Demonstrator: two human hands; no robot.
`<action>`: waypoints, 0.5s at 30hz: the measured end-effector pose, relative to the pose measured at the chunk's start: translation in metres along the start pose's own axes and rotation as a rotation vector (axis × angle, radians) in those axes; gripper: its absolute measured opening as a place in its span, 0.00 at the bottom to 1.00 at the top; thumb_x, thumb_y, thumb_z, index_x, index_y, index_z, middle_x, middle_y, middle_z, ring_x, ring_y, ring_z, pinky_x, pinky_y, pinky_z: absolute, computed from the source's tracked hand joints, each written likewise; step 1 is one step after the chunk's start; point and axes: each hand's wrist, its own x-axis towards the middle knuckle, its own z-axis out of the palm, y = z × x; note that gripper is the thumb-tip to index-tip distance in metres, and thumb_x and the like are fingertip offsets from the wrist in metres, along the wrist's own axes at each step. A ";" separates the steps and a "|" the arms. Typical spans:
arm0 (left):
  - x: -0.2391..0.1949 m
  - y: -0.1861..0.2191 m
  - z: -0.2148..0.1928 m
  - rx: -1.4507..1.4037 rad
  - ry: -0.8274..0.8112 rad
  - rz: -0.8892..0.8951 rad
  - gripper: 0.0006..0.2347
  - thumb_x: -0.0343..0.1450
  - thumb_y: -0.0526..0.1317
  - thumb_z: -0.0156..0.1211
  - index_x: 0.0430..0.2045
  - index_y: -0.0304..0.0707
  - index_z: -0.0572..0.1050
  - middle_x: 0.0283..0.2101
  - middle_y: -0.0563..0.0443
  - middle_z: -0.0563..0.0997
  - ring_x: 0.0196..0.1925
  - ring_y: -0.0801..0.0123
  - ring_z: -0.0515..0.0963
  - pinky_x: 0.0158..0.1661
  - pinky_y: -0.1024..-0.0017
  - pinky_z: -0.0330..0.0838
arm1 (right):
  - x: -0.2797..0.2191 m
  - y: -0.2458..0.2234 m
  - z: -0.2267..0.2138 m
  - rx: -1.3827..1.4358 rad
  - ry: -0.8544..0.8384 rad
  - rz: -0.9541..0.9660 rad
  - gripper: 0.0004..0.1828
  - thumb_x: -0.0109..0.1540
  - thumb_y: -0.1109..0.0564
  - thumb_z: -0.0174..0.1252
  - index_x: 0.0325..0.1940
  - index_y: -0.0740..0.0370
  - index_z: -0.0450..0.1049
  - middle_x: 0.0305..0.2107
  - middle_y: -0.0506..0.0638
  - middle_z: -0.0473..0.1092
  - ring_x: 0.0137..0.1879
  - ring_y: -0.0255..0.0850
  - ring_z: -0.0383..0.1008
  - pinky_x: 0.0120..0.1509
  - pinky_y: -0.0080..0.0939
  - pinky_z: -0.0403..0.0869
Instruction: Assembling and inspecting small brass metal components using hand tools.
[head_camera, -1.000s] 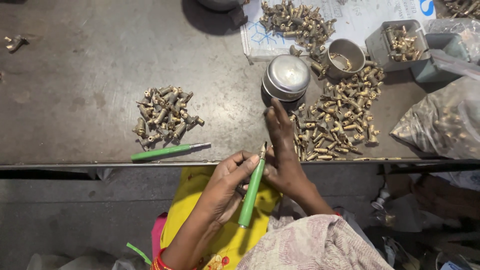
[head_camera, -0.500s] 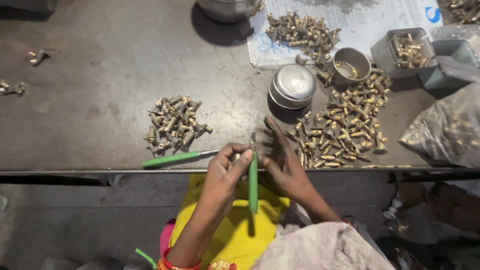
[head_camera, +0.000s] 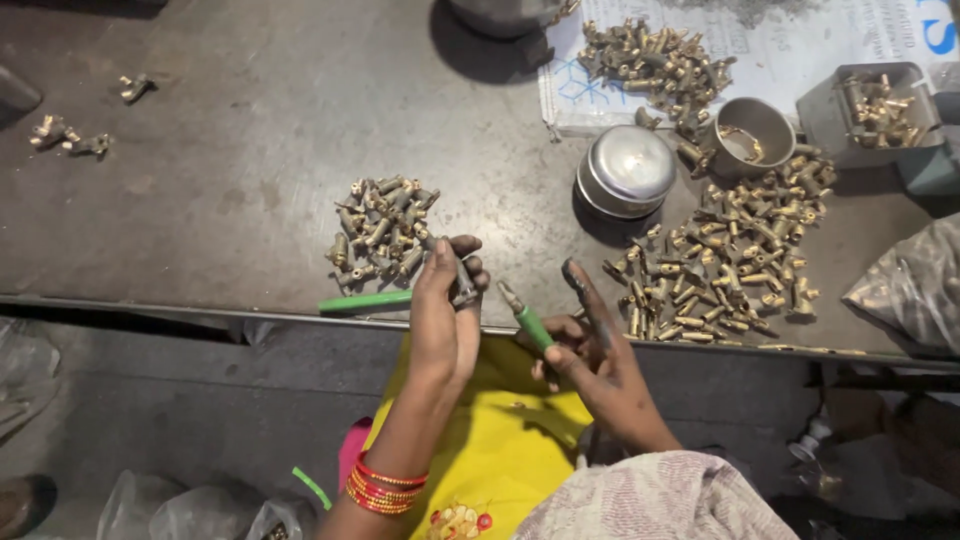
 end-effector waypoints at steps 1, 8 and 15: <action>-0.001 0.000 0.001 0.003 0.003 0.001 0.14 0.80 0.47 0.51 0.43 0.30 0.75 0.36 0.52 0.74 0.38 0.73 0.70 0.43 0.73 0.68 | -0.001 -0.005 0.005 0.003 -0.003 0.002 0.49 0.64 0.63 0.57 0.83 0.47 0.39 0.46 0.57 0.74 0.38 0.38 0.76 0.38 0.35 0.76; -0.022 -0.002 0.032 0.031 0.035 0.132 0.15 0.80 0.47 0.44 0.43 0.32 0.72 0.43 0.49 0.75 0.45 0.71 0.73 0.51 0.71 0.69 | 0.003 -0.002 0.010 -0.183 0.022 -0.019 0.48 0.64 0.67 0.56 0.83 0.48 0.42 0.45 0.56 0.75 0.41 0.36 0.73 0.46 0.37 0.77; -0.026 -0.004 0.023 0.578 0.035 0.292 0.18 0.79 0.50 0.50 0.41 0.31 0.80 0.41 0.52 0.71 0.45 0.70 0.67 0.50 0.73 0.63 | 0.005 -0.017 0.016 -0.567 0.209 -0.209 0.46 0.64 0.66 0.57 0.81 0.47 0.45 0.43 0.53 0.78 0.41 0.37 0.80 0.48 0.37 0.79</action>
